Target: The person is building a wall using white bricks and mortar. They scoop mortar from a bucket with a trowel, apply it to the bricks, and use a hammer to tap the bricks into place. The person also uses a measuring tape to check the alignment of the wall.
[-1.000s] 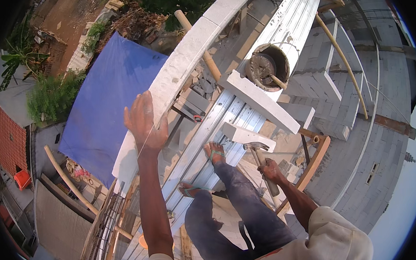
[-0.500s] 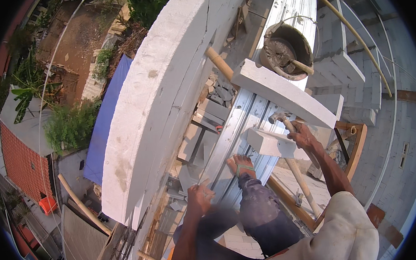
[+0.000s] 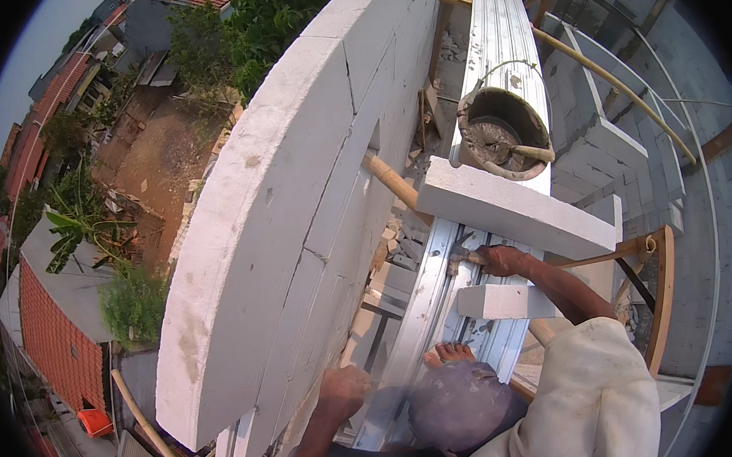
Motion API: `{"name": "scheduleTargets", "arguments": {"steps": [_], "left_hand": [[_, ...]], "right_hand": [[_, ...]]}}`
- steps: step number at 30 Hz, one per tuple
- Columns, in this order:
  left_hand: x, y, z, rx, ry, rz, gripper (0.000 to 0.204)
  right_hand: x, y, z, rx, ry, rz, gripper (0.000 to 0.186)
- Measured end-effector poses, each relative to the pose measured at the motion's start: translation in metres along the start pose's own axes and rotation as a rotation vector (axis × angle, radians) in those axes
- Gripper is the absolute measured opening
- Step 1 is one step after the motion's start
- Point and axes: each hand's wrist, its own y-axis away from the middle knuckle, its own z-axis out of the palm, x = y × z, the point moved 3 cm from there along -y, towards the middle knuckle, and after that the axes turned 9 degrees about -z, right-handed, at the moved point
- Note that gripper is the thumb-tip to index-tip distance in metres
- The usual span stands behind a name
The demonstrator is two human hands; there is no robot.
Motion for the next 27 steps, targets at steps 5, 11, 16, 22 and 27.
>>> {"name": "scheduleTargets", "arguments": {"steps": [5, 11, 16, 22, 27], "left_hand": [[-0.016, 0.009, -0.001, 0.074, 0.116, 0.108, 0.011], [-0.027, 0.030, -0.011, 0.096, 0.101, -0.099, 0.006], [-0.029, 0.040, -0.024, 0.092, 0.026, -0.177, 0.010], [-0.029, 0.073, -0.042, -0.084, 0.230, -0.683, 0.026], [-0.054, 0.087, -0.024, -0.207, 0.233, -0.581, 0.036]], "right_hand": [[-0.052, 0.008, -0.081, -0.051, 0.305, -0.128, 0.021], [-0.053, -0.025, -0.254, 0.597, 0.580, -0.041, 0.023], [0.062, -0.069, -0.264, 0.138, 0.797, 0.349, 0.021], [0.085, -0.090, -0.267, 0.239, 0.648, 0.149, 0.028], [0.090, -0.075, -0.270, 0.197, 0.917, 0.181, 0.026]]}}
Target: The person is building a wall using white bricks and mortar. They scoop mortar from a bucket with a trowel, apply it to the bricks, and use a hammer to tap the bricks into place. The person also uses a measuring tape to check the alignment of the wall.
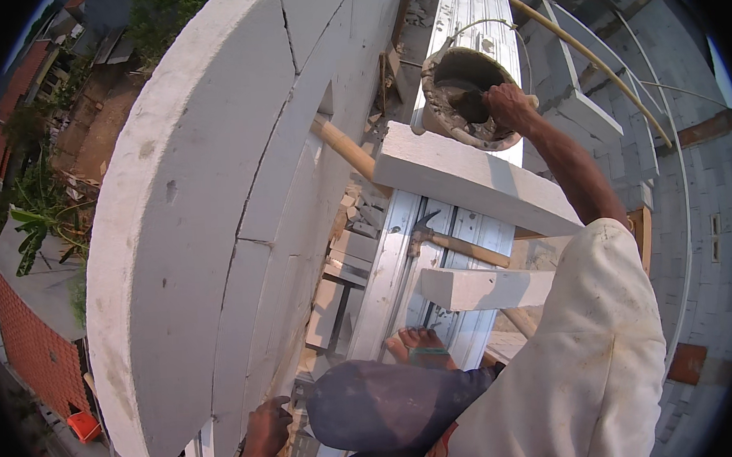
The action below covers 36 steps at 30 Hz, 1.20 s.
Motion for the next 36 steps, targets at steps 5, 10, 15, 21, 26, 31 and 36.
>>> {"name": "scheduleTargets", "arguments": {"steps": [5, 10, 15, 21, 26, 31, 36], "left_hand": [[0.005, -0.012, -0.003, -0.014, 0.006, -0.019, 0.039], [0.033, -0.012, -0.007, 0.077, -0.079, 0.088, 0.036], [0.016, -0.016, 0.005, 0.004, -0.075, 0.078, 0.033], [0.010, 0.030, 0.011, -0.023, -0.179, 0.093, 0.025], [0.038, 0.076, 0.017, -0.128, -0.224, 0.285, 0.022], [0.044, 0.141, 0.038, -0.141, -0.218, 0.206, 0.027], [0.045, 0.163, 0.039, -0.149, -0.315, 0.212, 0.021]], "right_hand": [[-0.040, 0.002, -0.024, -0.114, -0.065, -0.024, 0.021], [0.035, 0.072, -0.014, 0.113, -0.564, 0.104, 0.031], [0.046, 0.109, -0.015, 0.152, -0.826, 0.320, 0.027], [-0.080, 0.125, -0.095, 0.180, -1.187, 0.162, 0.032], [-0.180, 0.154, -0.140, -0.064, -1.183, -0.174, 0.041], [-0.348, 0.156, -0.184, -0.396, -1.235, -0.528, 0.032], [-0.488, 0.163, -0.270, -0.400, -1.158, -1.005, 0.035]]}}
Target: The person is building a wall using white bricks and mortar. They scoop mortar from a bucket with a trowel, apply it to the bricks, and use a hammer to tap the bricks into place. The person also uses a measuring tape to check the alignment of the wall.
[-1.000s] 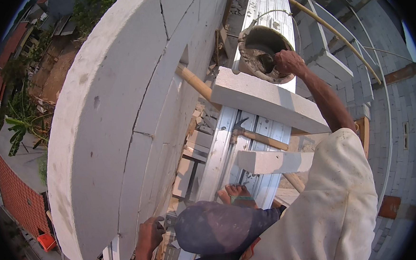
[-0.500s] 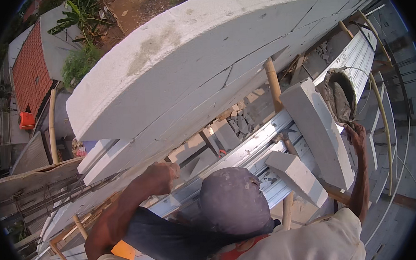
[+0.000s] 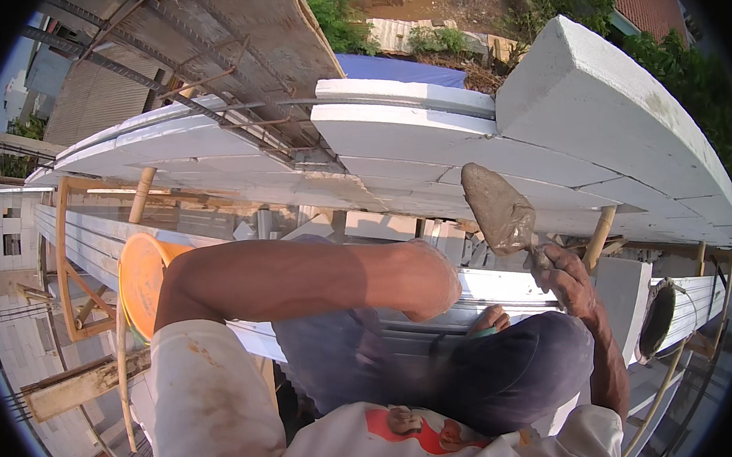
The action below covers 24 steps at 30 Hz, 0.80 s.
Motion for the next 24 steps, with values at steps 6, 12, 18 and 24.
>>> {"name": "scheduleTargets", "arguments": {"steps": [6, 12, 18, 24], "left_hand": [[0.003, 0.022, 0.000, 0.078, -0.013, -0.010, 0.023], [0.004, 0.032, 0.003, 0.113, 0.008, 0.016, 0.024], [-0.011, 0.035, 0.018, 0.087, 0.060, -0.081, 0.029], [-0.023, 0.038, 0.019, 0.029, 0.019, -0.241, 0.038]], "right_hand": [[-0.114, -0.114, 0.040, 0.079, 0.775, -0.573, 0.027], [-0.131, -0.163, 0.084, 0.220, 1.302, -0.599, 0.045], [-0.113, -0.138, 0.088, 0.323, 1.352, -0.360, 0.048], [-0.081, -0.137, 0.093, 0.431, 1.047, -0.353, 0.056]]}}
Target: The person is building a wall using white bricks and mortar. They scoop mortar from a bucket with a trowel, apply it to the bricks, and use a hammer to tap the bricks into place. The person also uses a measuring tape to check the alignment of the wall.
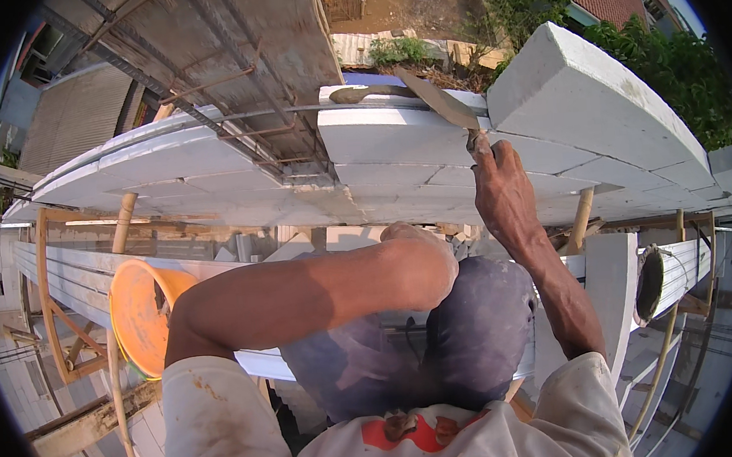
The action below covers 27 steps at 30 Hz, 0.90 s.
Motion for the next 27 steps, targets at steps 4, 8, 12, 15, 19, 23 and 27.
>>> {"name": "scheduleTargets", "arguments": {"steps": [4, 8, 12, 15, 19, 23, 27], "left_hand": [[0.001, 0.004, -0.001, 0.044, 0.029, 0.049, 0.032], [0.000, 0.016, -0.004, 0.051, 0.064, 0.068, 0.033], [0.000, 0.016, -0.001, 0.102, 0.086, 0.075, 0.033], [0.003, 0.014, 0.001, 0.161, 0.102, 0.121, 0.028], [0.008, 0.010, -0.002, 0.091, 0.068, 0.101, 0.032], [0.008, 0.013, -0.007, 0.045, 0.085, 0.124, 0.029], [-0.006, 0.020, 0.002, 0.171, 0.206, 0.176, 0.019]], "right_hand": [[-0.014, -0.006, 0.043, 0.046, -0.152, -0.063, 0.066], [-0.033, -0.010, 0.057, 0.008, -0.142, -0.157, 0.073], [-0.038, -0.005, 0.056, -0.087, -0.104, -0.260, 0.074], [-0.037, 0.012, 0.038, -0.086, -0.214, -0.393, 0.075], [-0.031, 0.016, 0.017, -0.135, -0.380, -0.338, 0.072], [-0.018, 0.013, 0.012, -0.104, -0.461, -0.213, 0.063], [0.009, 0.055, 0.002, -0.183, -0.586, -0.186, 0.054]]}}
